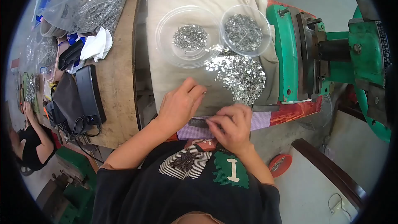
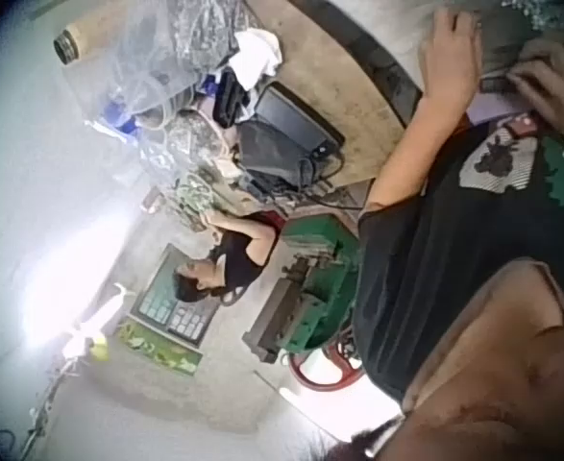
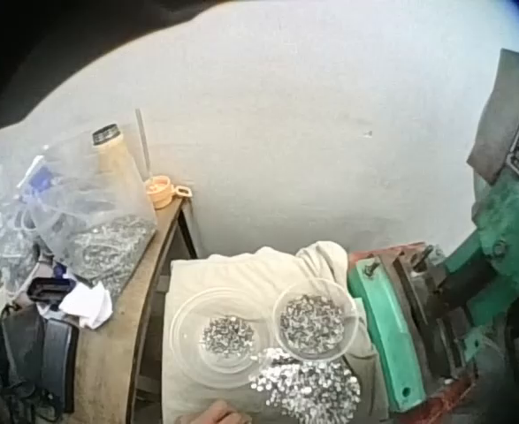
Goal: The person attaches metal studs onto a fabric strip using a manual press machine.
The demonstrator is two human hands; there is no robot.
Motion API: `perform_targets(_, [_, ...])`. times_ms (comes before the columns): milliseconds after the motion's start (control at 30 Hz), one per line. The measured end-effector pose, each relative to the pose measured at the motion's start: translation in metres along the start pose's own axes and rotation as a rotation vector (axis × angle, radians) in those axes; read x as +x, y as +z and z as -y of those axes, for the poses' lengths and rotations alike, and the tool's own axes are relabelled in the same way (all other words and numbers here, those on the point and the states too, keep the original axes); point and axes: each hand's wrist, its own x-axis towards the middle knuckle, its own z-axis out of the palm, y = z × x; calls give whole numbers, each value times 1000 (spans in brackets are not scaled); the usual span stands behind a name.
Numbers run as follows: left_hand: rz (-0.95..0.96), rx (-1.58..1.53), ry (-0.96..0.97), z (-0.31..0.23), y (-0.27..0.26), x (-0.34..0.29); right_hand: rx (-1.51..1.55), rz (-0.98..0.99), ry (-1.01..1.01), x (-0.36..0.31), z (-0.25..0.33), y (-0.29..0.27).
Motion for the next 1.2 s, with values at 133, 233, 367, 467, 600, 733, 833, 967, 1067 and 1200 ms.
perform_targets(133, [86,42,41,2,0,3,-31,98,-89,-12,-3,7])
perform_targets(233, [84,42,32,3,-1,2,16,155,-77,-4,-5,0])
perform_targets(367, [27,27,25,6,-1,-2,-152,39,-34,30,-24,-2])
perform_targets(467, [11,31,-14,1,-3,-1,-233,25,-42,57,-38,6])
perform_targets(600, [14,77,28,5,-2,-2,-262,65,-66,70,-40,11])
perform_targets(733, [30,99,87,6,-12,-8,-223,5,-58,60,-31,10])
perform_targets(833, [84,89,169,3,-25,-25,45,68,19,34,-10,-2])
perform_targets(967, [194,39,297,4,-31,-44,66,151,2,0,1,3])
perform_targets(1067, [183,71,305,8,-22,-54,35,193,1,-8,1,8])
perform_targets(1200, [189,76,299,3,-22,-56,9,132,31,2,-9,-5])
